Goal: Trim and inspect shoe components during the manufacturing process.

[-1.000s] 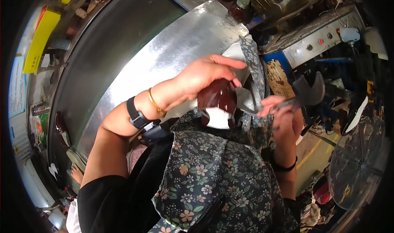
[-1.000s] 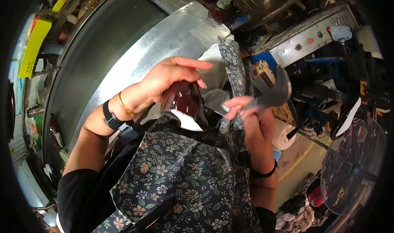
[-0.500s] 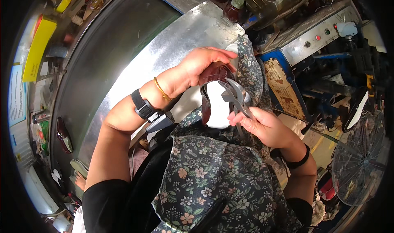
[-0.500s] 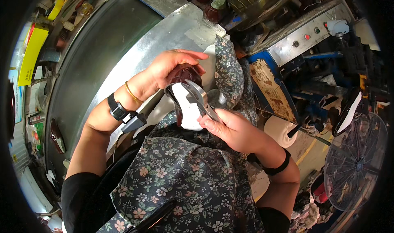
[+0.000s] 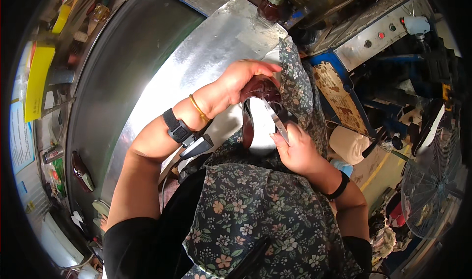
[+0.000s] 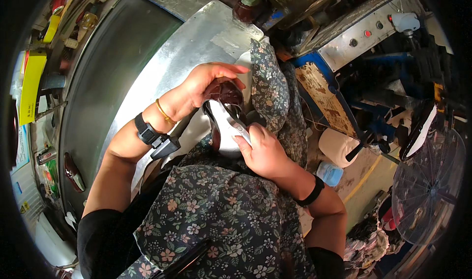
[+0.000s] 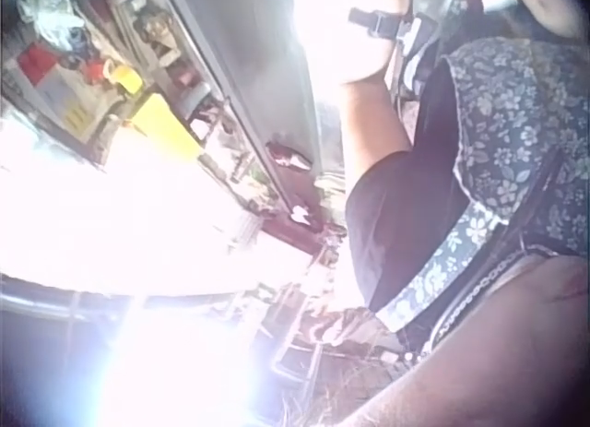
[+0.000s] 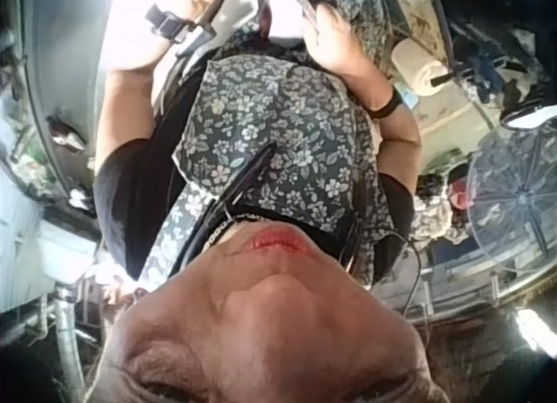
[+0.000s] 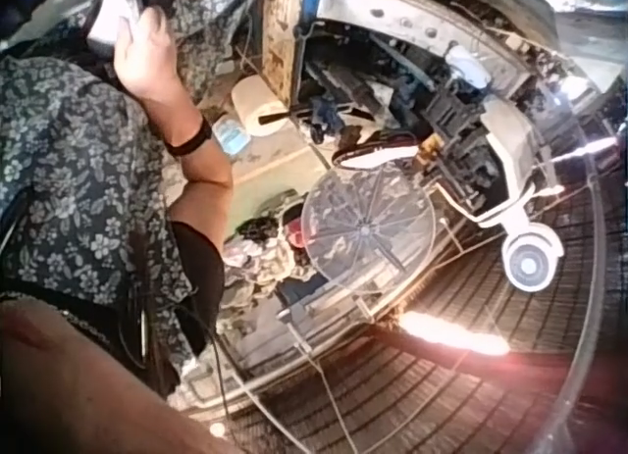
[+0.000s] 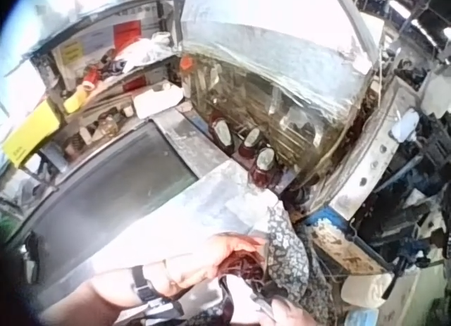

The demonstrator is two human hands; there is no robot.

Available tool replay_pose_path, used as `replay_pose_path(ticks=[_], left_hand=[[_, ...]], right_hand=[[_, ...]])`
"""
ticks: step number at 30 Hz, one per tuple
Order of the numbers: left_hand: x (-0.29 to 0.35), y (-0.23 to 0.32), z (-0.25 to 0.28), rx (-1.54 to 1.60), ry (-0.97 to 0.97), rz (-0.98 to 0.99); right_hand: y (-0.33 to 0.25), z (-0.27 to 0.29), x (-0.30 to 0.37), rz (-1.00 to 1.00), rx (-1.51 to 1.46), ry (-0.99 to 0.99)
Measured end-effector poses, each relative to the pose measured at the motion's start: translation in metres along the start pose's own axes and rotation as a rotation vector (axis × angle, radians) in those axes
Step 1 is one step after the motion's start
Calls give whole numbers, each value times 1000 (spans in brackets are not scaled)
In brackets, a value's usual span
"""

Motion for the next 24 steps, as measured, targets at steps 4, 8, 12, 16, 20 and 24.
replay_pose_path(ticks=[4,8,12,16,20,24], left_hand=[[-18,-14,-5,9,-82,59],[-29,-10,-6,16,-52,55],[-12,6,-17,-11,-3,-201],[52,0,-47,-50,-120,-353],[130,-13,-87,-201,-472,-502],[155,-22,-74,-396,-342,-573]], right_hand=[[-12,14,11,-88,108,-53],[-1,18,6,-254,-168,-205],[8,35,12,-382,-514,-167],[8,84,25,-52,-997,302],[0,61,-60,-86,-241,377],[-3,-39,-199,214,310,237]])
Point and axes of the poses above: each hand's wrist, its own x-axis away from the middle knuckle, its own z-axis out of the back of the hand, y = z × x, the point moved 7 cm from there along -x, towards the middle knuckle, and after that the axes turned 4 degrees about x, right-handed, at the moved point
